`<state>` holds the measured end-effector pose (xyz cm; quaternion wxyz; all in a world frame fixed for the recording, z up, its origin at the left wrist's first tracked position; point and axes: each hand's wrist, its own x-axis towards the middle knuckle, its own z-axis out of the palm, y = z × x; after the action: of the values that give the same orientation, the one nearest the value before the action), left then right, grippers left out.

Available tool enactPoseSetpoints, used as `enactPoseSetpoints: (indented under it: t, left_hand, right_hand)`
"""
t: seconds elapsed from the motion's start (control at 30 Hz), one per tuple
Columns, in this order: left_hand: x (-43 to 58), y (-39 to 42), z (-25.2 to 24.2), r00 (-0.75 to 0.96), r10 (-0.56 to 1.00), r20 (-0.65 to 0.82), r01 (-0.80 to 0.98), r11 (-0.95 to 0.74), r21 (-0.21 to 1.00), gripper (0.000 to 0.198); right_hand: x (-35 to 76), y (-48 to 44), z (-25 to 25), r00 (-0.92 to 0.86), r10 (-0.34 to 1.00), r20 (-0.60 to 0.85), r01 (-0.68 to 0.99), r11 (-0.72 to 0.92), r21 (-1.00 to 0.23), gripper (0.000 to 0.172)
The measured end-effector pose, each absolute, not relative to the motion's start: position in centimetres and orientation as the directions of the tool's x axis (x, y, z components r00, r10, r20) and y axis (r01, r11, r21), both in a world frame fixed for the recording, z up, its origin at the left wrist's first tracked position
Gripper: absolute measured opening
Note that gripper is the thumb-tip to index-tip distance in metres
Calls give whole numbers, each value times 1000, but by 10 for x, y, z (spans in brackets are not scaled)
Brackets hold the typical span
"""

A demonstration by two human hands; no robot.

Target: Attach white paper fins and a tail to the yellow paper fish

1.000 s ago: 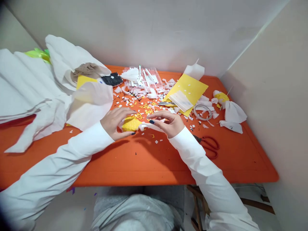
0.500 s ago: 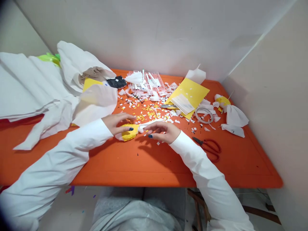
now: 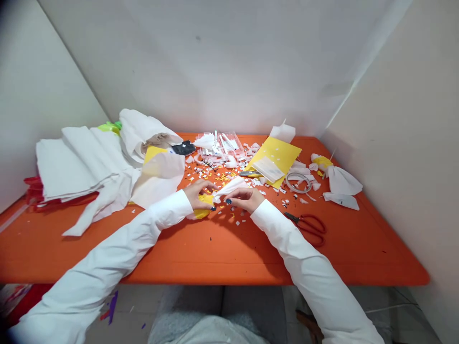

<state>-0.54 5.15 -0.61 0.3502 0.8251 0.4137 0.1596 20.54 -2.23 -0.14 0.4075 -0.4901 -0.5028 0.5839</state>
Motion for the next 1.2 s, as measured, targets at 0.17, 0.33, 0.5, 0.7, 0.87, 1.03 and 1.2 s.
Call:
enactPoseSetpoints:
  t: [0.17, 0.33, 0.5, 0.7, 0.87, 1.03, 1.2]
  left_hand:
    - [10, 35, -10, 402, 908, -119, 138, 68, 988, 70]
    - [27, 20, -11, 391, 895, -216, -103, 276, 956, 63]
    - [30, 14, -10, 420, 859, -294, -165, 391, 905, 53]
    - [29, 6, -12, 373, 915, -152, -102, 203, 974, 46]
    - [27, 1, -14, 398, 918, 4, 73, -36, 997, 44]
    - [29, -2, -15, 407, 913, -22, 80, -11, 997, 40]
    - [32, -6, -14, 398, 916, -57, 51, 40, 998, 43]
  right_hand:
    - [204, -24, -1, -128, 985, -112, -52, -120, -991, 27]
    - [204, -23, -2, -125, 990, -67, -14, -69, -998, 25]
    - [204, -20, -4, -107, 992, -69, 21, -67, -998, 25]
    - [207, -22, -6, -68, 996, -53, 14, -52, -999, 26]
    - [210, -25, -5, -61, 998, 31, 76, 36, -996, 20]
    - [209, -28, 0, -86, 994, 65, 104, 74, -992, 20]
    - [206, -29, 1, -41, 996, 83, 40, 85, -996, 37]
